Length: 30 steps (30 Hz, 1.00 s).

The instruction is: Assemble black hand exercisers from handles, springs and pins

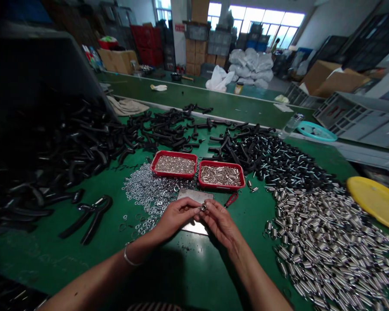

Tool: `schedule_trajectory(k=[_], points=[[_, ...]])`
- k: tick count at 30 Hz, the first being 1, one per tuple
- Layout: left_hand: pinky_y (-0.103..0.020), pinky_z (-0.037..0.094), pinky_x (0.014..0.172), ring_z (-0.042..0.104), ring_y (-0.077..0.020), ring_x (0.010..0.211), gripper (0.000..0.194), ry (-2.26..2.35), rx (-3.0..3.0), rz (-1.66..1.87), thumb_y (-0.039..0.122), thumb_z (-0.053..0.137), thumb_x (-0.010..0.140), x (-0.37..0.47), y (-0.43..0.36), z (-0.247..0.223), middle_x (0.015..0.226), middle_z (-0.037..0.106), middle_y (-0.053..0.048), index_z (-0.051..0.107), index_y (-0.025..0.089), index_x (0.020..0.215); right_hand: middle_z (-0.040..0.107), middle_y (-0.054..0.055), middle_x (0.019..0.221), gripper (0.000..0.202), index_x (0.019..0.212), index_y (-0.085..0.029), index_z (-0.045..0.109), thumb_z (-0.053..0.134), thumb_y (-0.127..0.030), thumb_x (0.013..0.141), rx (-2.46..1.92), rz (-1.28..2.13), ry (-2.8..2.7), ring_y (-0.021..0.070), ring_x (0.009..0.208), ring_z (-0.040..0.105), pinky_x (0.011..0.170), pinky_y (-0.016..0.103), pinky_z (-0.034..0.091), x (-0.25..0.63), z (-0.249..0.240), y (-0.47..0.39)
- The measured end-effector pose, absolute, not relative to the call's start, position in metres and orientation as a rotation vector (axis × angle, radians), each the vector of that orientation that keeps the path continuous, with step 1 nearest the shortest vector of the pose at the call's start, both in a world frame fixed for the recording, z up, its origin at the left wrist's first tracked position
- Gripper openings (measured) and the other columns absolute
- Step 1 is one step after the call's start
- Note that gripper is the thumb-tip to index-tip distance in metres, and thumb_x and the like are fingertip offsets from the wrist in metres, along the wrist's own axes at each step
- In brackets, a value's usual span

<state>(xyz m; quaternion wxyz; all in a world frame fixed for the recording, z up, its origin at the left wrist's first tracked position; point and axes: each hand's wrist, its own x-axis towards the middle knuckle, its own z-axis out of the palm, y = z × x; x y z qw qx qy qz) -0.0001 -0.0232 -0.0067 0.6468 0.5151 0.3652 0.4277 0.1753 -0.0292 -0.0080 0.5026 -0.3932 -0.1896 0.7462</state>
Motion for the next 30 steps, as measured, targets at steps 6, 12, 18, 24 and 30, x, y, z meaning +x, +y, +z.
schedule_trajectory(k=[6,12,18,24,30], points=[[-0.029,0.056,0.074,0.068,-0.0159,0.078,0.015,0.980,1.567,1.275,0.028,0.064,0.090,0.005,0.013,0.012,0.091,0.068,-0.005,0.073,0.018,0.095,0.075,0.003,0.093,0.031,0.099,-0.020,0.074,0.085,-0.031,0.073,-0.975,1.686,-0.647,0.0137,0.081,0.070,0.079,0.022,0.059,0.174,0.008,0.011],[-0.028,0.054,0.085,0.065,-0.0180,0.097,0.026,0.917,2.345,1.187,0.025,0.049,0.099,-0.017,0.017,0.014,0.103,0.070,-0.011,0.068,0.013,0.112,0.071,0.003,0.077,0.033,0.092,-0.022,0.072,0.080,-0.048,0.074,-1.204,1.566,-1.041,0.0160,0.065,0.066,0.061,0.025,0.058,0.173,0.016,0.020],[-0.031,0.050,0.094,0.062,-0.0179,0.105,0.027,1.213,2.480,0.940,0.030,0.044,0.101,-0.100,0.022,0.003,0.113,0.068,-0.007,0.061,0.019,0.119,0.074,0.007,0.105,0.036,0.107,-0.026,0.069,0.064,-0.054,0.084,-1.321,0.975,-1.808,0.0239,0.090,0.071,0.087,0.034,0.056,0.180,0.031,0.016],[-0.051,0.037,0.104,0.048,-0.0389,0.126,0.059,2.721,1.837,0.644,0.039,0.057,0.093,-0.275,0.112,0.028,0.131,0.055,-0.028,0.046,0.002,0.137,0.072,0.007,0.120,0.043,0.109,-0.030,0.067,0.057,-0.061,0.082,-1.547,0.888,-1.871,0.0295,0.109,0.068,0.095,0.040,0.054,0.197,0.008,0.001],[-0.048,0.047,0.091,0.060,-0.0419,0.109,0.072,2.695,1.664,0.339,0.048,0.068,0.079,-0.307,0.159,0.025,0.122,0.056,-0.030,0.050,-0.001,0.130,0.074,0.010,0.108,0.043,0.106,-0.023,0.063,0.064,-0.057,0.078,-1.478,1.196,-1.514,0.0291,0.101,0.070,0.091,0.040,0.054,0.162,-0.005,-0.033]])
